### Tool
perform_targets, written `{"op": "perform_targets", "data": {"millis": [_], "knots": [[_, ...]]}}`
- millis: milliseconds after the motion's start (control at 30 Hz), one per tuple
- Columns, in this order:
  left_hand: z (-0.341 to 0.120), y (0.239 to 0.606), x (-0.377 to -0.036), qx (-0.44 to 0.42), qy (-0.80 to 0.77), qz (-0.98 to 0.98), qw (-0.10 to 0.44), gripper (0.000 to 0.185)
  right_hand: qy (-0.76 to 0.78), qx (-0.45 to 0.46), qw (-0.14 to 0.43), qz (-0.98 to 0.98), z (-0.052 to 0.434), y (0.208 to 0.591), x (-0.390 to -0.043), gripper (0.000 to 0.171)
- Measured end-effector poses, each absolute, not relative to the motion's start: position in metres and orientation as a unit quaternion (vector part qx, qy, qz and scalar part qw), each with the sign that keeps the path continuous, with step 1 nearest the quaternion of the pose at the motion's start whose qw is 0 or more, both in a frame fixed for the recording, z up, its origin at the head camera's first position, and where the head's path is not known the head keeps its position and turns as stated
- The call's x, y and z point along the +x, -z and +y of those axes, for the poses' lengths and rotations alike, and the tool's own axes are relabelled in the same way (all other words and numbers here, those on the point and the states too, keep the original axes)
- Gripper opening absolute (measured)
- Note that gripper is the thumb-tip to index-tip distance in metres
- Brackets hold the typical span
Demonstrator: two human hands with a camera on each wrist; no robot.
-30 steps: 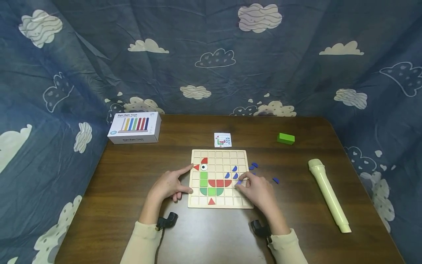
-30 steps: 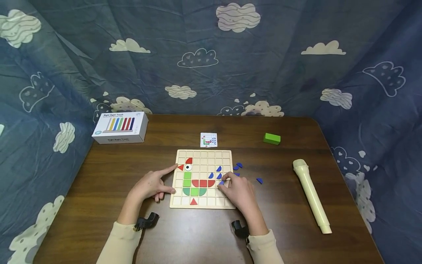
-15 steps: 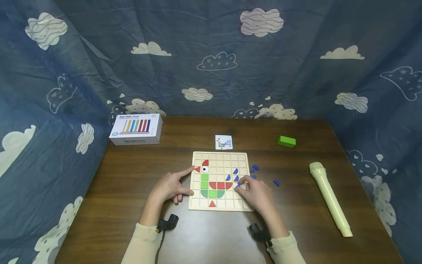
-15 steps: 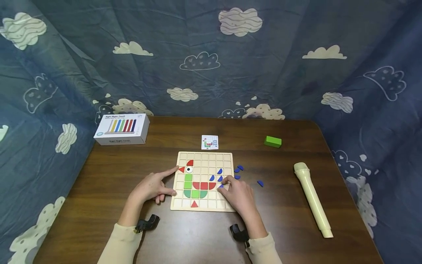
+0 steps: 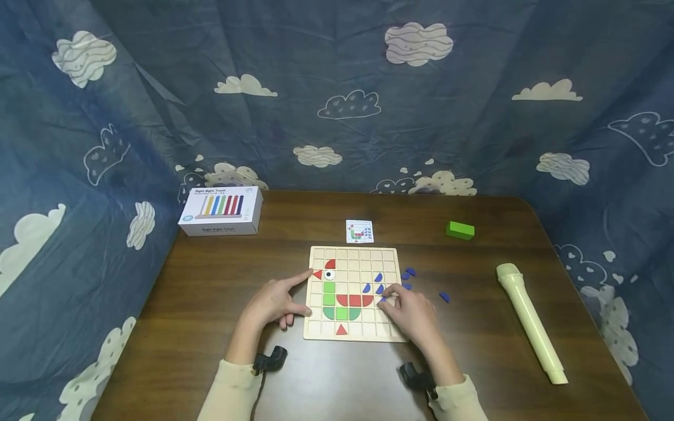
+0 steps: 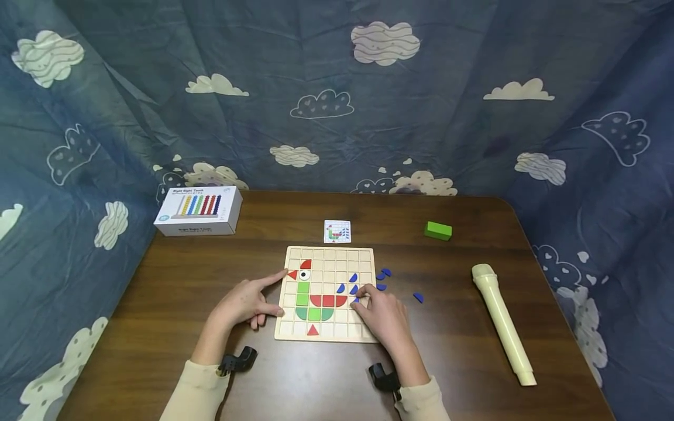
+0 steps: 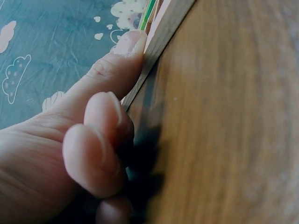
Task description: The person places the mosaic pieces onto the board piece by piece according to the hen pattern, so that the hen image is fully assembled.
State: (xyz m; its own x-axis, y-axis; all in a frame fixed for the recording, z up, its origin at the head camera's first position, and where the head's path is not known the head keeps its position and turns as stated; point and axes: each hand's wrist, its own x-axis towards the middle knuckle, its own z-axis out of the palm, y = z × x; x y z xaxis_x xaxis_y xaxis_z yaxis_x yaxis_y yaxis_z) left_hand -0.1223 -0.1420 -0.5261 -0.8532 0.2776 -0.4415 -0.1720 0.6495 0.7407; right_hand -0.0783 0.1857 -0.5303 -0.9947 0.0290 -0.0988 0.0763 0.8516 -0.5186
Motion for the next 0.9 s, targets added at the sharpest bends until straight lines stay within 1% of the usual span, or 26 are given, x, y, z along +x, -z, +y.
{"op": "perform_targets", "data": {"millis": [133, 267, 533, 633, 733, 900], "knots": [[-0.142, 0.527, -0.122, 0.04, -0.417, 0.869, 0.265, 0.097, 0.287, 0.022, 0.037, 0.957, 0.188, 0.529, -0.076, 0.025], [-0.141, 0.527, -0.121, 0.04, -0.418, 0.868, 0.266, 0.097, 0.307, 0.022, 0.01, 0.951, 0.2, 0.524, -0.075, 0.022], [-0.141, 0.526, -0.118, 0.035, -0.412, 0.871, 0.266, 0.096, 0.31, 0.056, -0.064, 0.947, 0.25, 0.51, -0.081, 0.021], [-0.141, 0.526, -0.118, 0.032, -0.412, 0.871, 0.265, 0.096, 0.301, 0.063, -0.076, 0.948, 0.265, 0.51, -0.084, 0.022], [-0.14, 0.525, -0.118, 0.029, -0.413, 0.871, 0.264, 0.096, 0.286, 0.059, -0.056, 0.955, 0.271, 0.512, -0.088, 0.025], [-0.139, 0.525, -0.118, 0.026, -0.414, 0.871, 0.264, 0.096, 0.265, 0.041, 0.019, 0.963, 0.264, 0.517, -0.094, 0.032]]}}
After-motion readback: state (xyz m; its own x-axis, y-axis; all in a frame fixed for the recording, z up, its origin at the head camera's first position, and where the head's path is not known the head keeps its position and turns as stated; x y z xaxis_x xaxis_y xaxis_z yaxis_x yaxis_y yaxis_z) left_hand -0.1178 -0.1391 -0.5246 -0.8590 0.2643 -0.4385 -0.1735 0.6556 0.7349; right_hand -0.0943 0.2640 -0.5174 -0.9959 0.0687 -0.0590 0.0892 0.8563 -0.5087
